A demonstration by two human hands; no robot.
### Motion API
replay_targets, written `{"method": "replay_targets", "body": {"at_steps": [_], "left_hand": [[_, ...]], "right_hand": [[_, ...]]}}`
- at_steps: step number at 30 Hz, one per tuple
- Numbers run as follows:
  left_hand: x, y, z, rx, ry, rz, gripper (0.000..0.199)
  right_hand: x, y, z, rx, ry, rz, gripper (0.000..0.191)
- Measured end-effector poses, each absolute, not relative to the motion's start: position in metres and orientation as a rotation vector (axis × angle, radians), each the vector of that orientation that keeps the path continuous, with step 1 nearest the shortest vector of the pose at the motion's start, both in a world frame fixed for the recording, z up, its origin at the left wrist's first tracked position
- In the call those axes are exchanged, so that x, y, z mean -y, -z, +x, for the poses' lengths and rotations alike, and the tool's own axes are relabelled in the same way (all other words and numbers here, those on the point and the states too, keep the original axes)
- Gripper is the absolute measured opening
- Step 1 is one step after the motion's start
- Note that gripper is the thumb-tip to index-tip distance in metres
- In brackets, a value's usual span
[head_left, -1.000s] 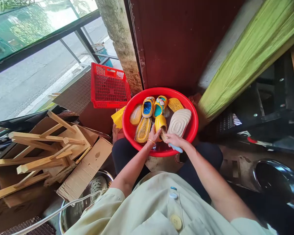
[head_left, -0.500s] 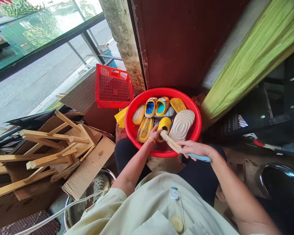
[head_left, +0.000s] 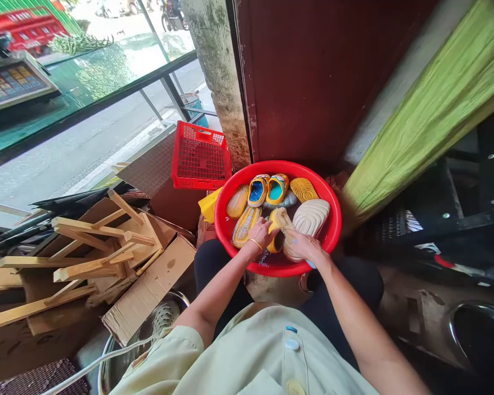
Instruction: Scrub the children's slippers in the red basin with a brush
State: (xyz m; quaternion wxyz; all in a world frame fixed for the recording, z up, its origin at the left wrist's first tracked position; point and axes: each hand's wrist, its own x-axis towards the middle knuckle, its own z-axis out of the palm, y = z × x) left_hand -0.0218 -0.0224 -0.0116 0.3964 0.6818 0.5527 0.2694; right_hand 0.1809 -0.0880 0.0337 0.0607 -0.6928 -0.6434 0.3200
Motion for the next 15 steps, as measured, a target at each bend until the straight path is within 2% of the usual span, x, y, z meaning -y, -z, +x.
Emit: {"method": "replay_targets", "body": {"at_steps": [2, 8, 10, 15], "left_hand": [[0.013, 0.002, -0.043, -1.482, -0.671, 1.857, 0.052], [0.007, 0.01, -0.088, -1.735, -0.326, 1.872, 0.086], [0.008, 0.017, -0.091, -1.699, -0.323, 1.848, 0.087], [0.004, 0.023, -0.092, -1.707, -0.461, 1.843, 0.073]], "right_hand": [[0.086, -0.031, 0.173, 1.992, -0.963, -2.152, 0.056], [0.077, -0.026, 0.148, 2.094, -0.951, -2.217, 0.056], [0.076, -0.025, 0.146, 2.101, -0.948, -2.204, 0.057], [0.084, -0.014, 0.164, 2.03, -0.972, -2.151, 0.068]]}}
